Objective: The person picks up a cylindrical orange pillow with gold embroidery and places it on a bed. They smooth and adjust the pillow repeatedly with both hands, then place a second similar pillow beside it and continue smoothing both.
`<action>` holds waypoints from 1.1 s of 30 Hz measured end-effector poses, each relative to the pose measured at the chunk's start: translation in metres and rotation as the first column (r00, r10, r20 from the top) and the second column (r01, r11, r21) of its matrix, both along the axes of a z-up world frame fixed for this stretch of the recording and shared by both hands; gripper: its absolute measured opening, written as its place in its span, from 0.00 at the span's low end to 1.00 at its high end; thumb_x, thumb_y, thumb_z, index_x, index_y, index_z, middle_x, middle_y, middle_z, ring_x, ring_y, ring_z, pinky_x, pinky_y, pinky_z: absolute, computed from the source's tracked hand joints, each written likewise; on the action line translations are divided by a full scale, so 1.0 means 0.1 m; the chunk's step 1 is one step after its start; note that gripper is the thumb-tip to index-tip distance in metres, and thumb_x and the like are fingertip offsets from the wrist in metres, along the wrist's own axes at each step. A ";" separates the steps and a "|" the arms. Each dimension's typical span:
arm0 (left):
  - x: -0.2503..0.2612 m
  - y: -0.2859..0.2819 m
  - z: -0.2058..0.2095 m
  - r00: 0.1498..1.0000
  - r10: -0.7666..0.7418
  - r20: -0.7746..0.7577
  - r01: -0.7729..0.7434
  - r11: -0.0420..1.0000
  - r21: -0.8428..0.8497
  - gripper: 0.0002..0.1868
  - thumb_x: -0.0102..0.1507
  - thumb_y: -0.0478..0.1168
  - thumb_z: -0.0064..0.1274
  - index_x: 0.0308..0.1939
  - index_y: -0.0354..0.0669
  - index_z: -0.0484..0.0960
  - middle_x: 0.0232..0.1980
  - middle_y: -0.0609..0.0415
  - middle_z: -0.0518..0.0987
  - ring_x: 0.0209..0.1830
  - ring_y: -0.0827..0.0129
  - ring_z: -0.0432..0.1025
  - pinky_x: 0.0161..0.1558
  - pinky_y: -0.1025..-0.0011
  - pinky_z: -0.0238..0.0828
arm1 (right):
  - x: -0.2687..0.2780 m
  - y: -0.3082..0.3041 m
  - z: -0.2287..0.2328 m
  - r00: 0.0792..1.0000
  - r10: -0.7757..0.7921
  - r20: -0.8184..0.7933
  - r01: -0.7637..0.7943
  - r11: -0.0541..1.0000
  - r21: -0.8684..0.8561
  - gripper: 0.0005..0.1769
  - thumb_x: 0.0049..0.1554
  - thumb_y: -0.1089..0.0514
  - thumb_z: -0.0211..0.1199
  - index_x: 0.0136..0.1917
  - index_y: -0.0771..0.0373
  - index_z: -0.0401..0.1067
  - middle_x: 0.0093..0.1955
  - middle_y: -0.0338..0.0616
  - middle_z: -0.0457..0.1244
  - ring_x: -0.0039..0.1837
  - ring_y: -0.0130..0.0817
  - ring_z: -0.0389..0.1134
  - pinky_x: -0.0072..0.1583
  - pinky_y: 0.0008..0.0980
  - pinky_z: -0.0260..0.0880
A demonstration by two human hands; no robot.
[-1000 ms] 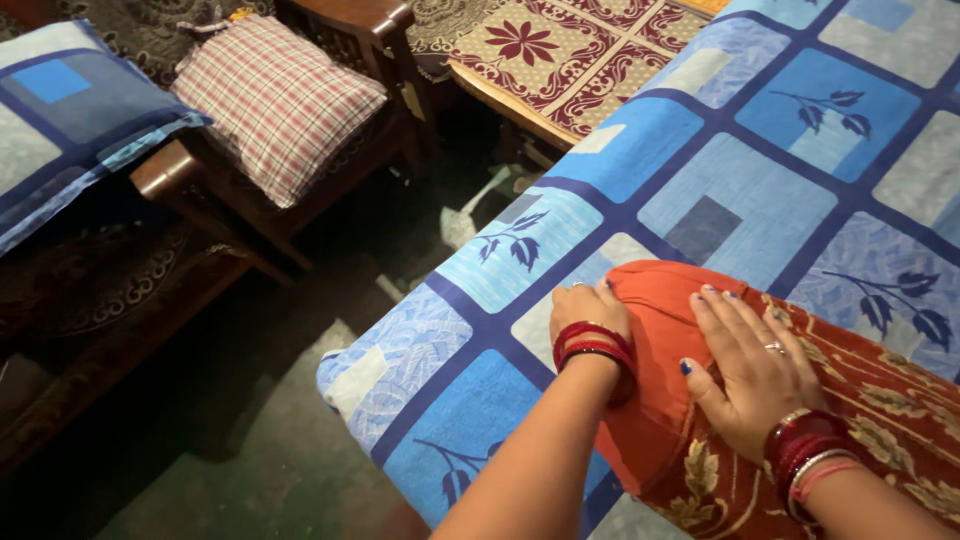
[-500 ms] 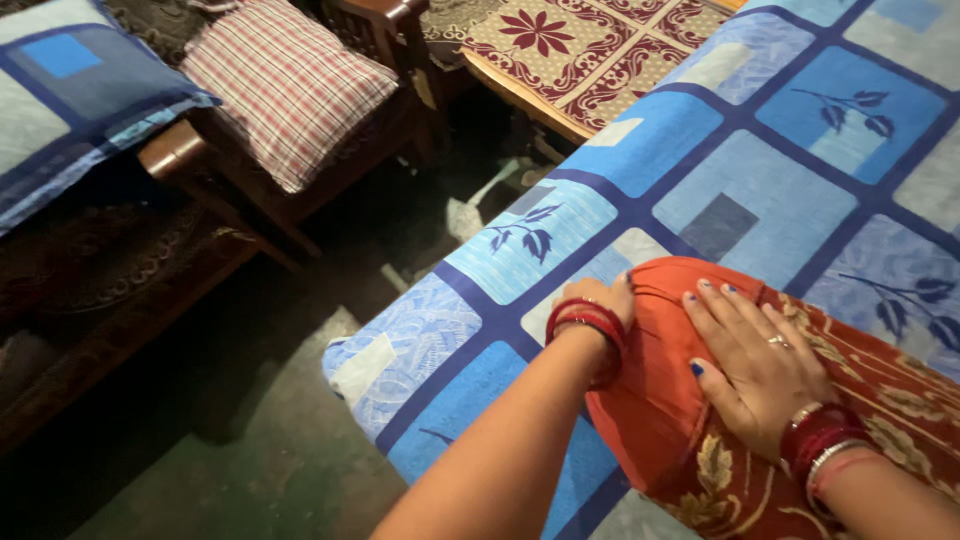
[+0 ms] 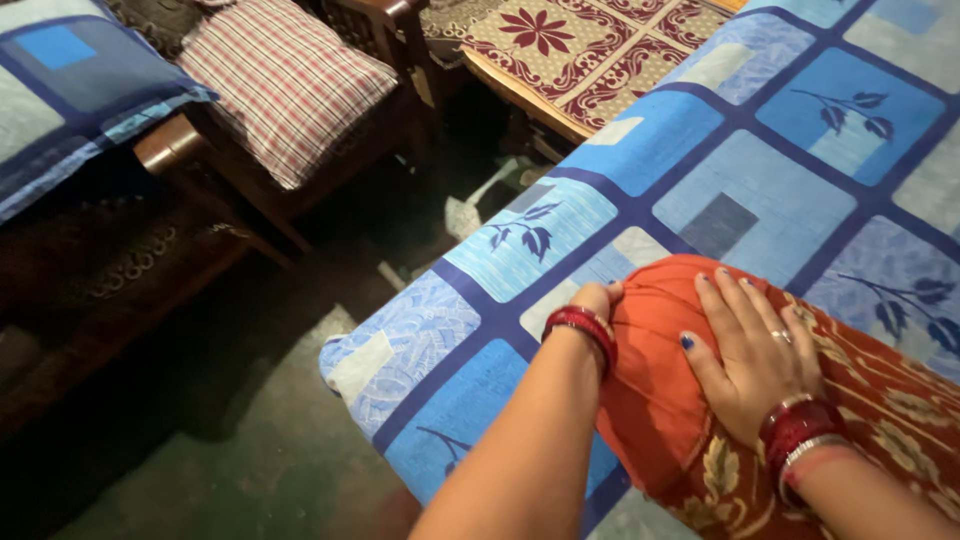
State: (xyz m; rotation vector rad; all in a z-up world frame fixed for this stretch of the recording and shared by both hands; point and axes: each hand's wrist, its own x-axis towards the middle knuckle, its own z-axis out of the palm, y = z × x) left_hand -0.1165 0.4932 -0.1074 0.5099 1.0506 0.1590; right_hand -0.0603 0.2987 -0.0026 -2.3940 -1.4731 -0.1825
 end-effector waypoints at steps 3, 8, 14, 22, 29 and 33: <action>-0.11 -0.07 0.05 0.983 0.056 0.174 -0.042 0.996 -0.083 0.23 0.65 0.45 0.52 0.58 0.31 0.79 0.65 0.41 0.79 0.62 0.58 0.75 0.66 0.63 0.64 | -0.03 -0.05 0.02 1.000 0.007 0.010 -0.008 0.999 0.044 0.38 0.60 0.38 0.45 0.79 0.52 0.57 0.81 0.45 0.51 0.81 0.42 0.49 0.78 0.51 0.39; -0.26 -0.02 0.77 0.940 -0.099 -0.326 0.166 0.969 0.183 0.19 0.65 0.45 0.56 0.51 0.31 0.82 0.60 0.41 0.82 0.60 0.56 0.75 0.63 0.55 0.72 | -0.15 -0.10 0.05 1.000 0.014 0.006 -0.015 0.994 0.106 0.36 0.60 0.41 0.47 0.77 0.56 0.60 0.80 0.46 0.53 0.81 0.42 0.51 0.79 0.52 0.44; -0.34 0.05 1.37 0.622 -0.441 -0.647 0.752 0.566 0.337 0.26 0.66 0.54 0.45 0.55 0.36 0.82 0.58 0.38 0.83 0.57 0.48 0.77 0.61 0.52 0.67 | -0.24 -0.11 0.11 0.994 0.041 0.101 -0.065 0.966 0.249 0.36 0.63 0.40 0.45 0.78 0.60 0.60 0.81 0.54 0.54 0.81 0.52 0.52 0.78 0.56 0.45; -0.04 0.12 0.48 0.939 -0.259 -0.227 0.268 0.963 0.007 0.35 0.67 0.59 0.50 0.69 0.36 0.76 0.69 0.38 0.68 0.68 0.49 0.63 0.71 0.52 0.54 | -0.21 -0.29 0.22 1.000 0.011 -0.018 -0.004 0.944 0.331 0.34 0.68 0.37 0.43 0.75 0.61 0.64 0.80 0.54 0.55 0.82 0.54 0.52 0.79 0.56 0.48; -0.21 -0.09 0.24 0.999 -0.022 -0.049 0.027 0.994 0.105 0.25 0.63 0.50 0.56 0.56 0.33 0.82 0.56 0.41 0.80 0.54 0.55 0.75 0.58 0.58 0.67 | -0.19 -0.21 0.10 0.997 -0.061 -0.047 0.071 0.969 0.236 0.28 0.62 0.40 0.50 0.69 0.55 0.69 0.75 0.43 0.61 0.78 0.46 0.58 0.77 0.53 0.51; -0.45 0.08 0.81 0.916 -0.132 -0.378 0.307 0.838 0.451 0.19 0.61 0.44 0.59 0.49 0.32 0.85 0.47 0.43 0.85 0.45 0.57 0.80 0.49 0.60 0.74 | -0.15 -0.11 0.08 0.994 -0.091 -0.056 0.100 0.973 0.207 0.27 0.59 0.43 0.54 0.69 0.54 0.70 0.74 0.42 0.62 0.77 0.45 0.58 0.73 0.53 0.53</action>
